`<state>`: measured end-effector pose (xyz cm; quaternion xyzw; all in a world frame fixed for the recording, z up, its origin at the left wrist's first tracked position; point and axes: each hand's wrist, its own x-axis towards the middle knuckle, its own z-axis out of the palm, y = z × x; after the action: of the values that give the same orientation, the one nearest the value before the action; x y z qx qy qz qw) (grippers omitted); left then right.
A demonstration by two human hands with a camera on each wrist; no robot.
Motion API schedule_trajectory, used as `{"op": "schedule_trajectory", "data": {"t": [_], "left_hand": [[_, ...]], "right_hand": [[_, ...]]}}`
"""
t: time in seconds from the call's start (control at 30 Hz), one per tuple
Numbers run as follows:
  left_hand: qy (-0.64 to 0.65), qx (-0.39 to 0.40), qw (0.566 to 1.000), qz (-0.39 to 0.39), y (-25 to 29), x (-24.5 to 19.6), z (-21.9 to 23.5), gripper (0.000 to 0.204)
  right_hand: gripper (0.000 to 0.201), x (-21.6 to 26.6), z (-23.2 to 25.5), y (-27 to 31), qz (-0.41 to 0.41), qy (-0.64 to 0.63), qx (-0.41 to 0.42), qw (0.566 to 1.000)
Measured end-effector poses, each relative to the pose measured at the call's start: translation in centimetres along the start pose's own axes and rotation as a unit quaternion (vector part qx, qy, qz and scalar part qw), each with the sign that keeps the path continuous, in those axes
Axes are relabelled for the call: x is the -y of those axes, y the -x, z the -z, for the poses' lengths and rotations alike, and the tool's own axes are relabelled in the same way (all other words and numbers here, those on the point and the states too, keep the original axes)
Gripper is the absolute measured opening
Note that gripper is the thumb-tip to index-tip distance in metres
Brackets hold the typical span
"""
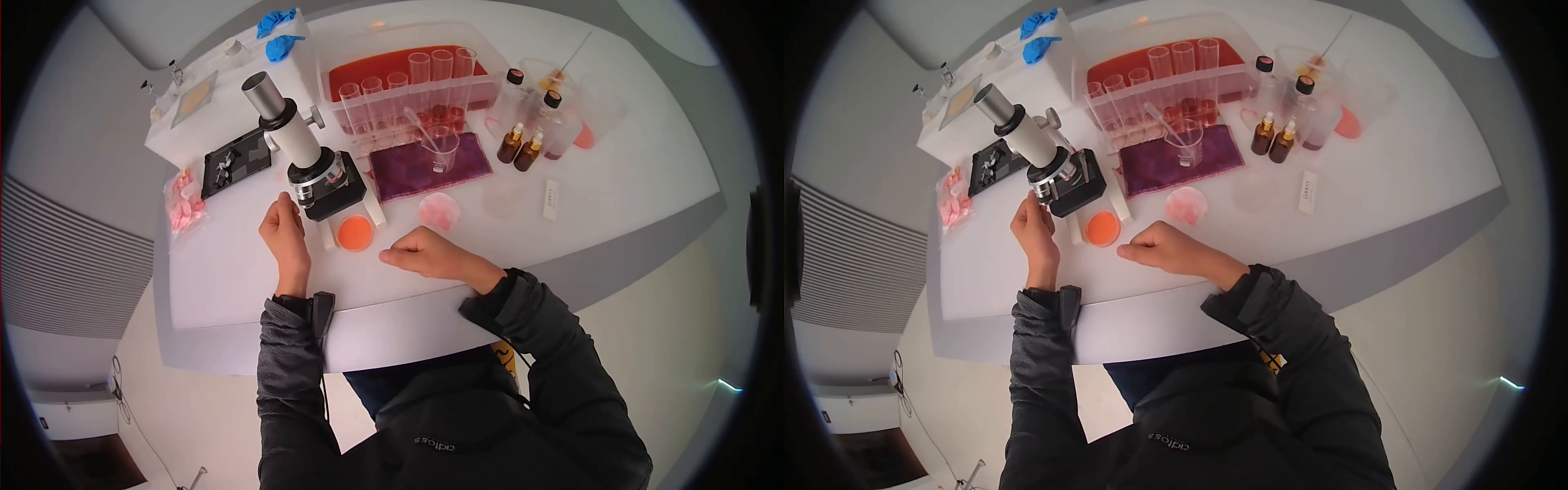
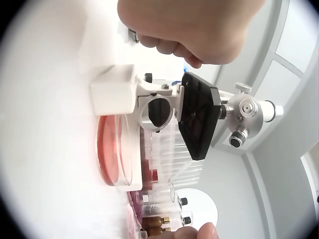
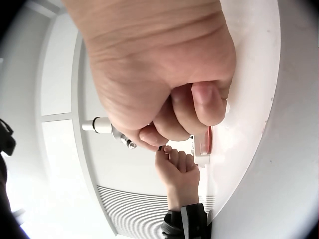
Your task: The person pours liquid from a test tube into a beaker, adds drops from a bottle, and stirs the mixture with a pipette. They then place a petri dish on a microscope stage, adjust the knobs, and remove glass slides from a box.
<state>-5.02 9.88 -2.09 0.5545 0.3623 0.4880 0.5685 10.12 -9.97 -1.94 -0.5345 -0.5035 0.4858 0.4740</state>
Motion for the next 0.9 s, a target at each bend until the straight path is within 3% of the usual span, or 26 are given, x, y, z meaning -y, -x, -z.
{"op": "schedule_trajectory", "data": {"t": [0.3,0.9], "left_hand": [[0.018,-0.042,0.999,-0.011,-0.2,0.0,-0.2,0.038],[0.028,-0.025,0.999,0.009,0.0,-0.1,-0.5,0.038]], "right_hand": [[0.052,0.5,0.1,0.1,-0.039,-0.018,0.006,0.999],[0.053,0.9,0.3,0.2,-0.059,-0.028,-0.001,0.998]]}}
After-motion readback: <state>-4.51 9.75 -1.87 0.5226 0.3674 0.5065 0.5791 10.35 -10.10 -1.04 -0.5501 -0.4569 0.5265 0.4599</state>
